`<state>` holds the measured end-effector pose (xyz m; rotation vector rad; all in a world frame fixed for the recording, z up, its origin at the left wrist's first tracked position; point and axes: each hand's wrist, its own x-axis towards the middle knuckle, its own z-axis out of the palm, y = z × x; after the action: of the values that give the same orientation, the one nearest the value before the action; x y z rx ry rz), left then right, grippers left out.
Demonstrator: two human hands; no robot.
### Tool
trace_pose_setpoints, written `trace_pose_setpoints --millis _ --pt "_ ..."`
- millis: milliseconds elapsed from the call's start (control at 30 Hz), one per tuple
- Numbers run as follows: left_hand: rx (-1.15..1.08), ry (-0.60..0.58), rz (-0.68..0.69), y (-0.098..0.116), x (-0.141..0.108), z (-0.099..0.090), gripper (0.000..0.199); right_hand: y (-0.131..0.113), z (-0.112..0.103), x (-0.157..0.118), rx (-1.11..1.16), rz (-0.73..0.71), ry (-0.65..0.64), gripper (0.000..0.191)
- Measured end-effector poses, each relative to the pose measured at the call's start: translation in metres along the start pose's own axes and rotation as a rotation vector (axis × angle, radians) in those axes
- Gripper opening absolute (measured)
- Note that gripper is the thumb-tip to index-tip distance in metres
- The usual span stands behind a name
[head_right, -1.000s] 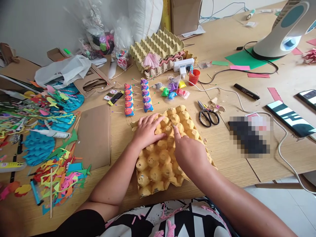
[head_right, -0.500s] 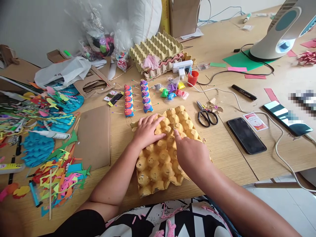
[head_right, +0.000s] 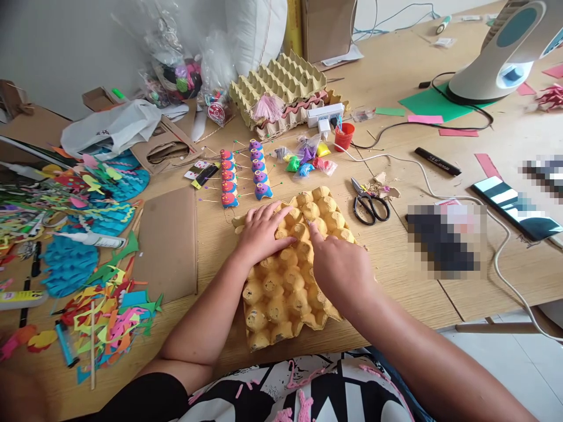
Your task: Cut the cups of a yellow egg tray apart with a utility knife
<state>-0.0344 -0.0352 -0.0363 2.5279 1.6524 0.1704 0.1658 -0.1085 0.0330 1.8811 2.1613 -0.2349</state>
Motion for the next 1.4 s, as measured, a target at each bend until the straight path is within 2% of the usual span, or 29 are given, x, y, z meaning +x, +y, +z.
trace_pose_setpoints --millis 367,767,1400 --pt "-0.006 0.005 0.004 0.0007 -0.0005 -0.0012 0.078 -0.0048 0.0036 0.0031 -0.012 -0.059 -0.027 0.078" --pt "-0.019 -0.02 -0.006 -0.0004 0.0003 -0.0004 0.08 -0.0083 -0.0024 0.0088 -0.028 -0.059 -0.045 0.075" --pt "0.009 0.002 0.009 0.0 -0.0003 0.0009 0.078 -0.0085 0.0034 0.0078 -0.03 -0.04 -0.055 0.079"
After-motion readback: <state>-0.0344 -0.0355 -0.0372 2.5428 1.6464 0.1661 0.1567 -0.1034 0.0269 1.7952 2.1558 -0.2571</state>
